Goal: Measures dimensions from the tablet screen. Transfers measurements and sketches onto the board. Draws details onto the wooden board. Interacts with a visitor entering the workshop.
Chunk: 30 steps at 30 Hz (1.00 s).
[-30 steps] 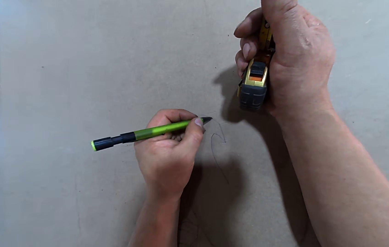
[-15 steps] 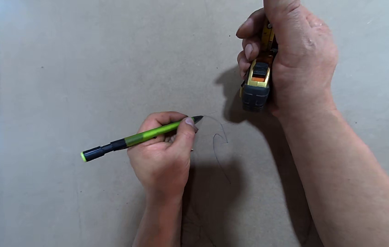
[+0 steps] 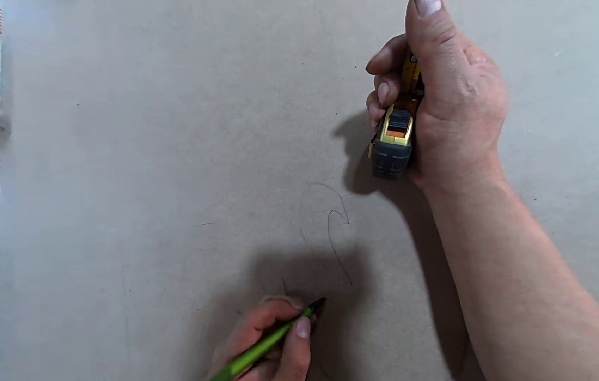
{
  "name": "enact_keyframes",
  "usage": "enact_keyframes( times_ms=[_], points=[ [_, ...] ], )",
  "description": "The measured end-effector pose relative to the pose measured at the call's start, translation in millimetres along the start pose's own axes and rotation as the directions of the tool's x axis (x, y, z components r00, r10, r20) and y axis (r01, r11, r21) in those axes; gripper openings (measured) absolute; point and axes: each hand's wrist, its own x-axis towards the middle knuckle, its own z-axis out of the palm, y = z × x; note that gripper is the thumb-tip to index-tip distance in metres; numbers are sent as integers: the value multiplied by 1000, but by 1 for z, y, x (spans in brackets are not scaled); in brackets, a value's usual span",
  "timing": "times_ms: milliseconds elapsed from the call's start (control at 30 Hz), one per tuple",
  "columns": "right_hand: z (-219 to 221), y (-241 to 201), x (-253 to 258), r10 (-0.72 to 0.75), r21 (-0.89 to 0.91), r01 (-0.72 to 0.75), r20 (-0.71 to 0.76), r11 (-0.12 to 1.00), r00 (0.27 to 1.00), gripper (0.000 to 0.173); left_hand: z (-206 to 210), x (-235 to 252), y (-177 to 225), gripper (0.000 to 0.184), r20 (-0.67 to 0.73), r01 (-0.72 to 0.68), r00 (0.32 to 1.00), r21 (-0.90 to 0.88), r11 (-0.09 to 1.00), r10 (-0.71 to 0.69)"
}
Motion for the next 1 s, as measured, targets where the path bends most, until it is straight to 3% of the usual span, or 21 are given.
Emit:
enact_keyframes(
  times_ms=[200, 433, 767, 1000],
  points=[
    [-1, 0, 0, 8, -14, -8, 15, 1000, 1000, 45, -2, 40, -8, 13, -33, -47, 998, -36, 998, 45],
    [0, 0, 0, 1, -17, -1, 2, 1000, 1000, 46, 5, 49, -6, 12, -74, -58, 995, 45, 997, 62],
    [2, 0, -1, 11, -9, -11, -17, 1000, 1000, 46, 24, 123, 1, 6, 86, -118, 991, 144, 982, 107],
    [2, 1, -1, 5, -6, -5, -15, 1000, 1000, 45, 26, 129, 1, 6, 166, -153, 977, 110, 982, 134]
  ],
)
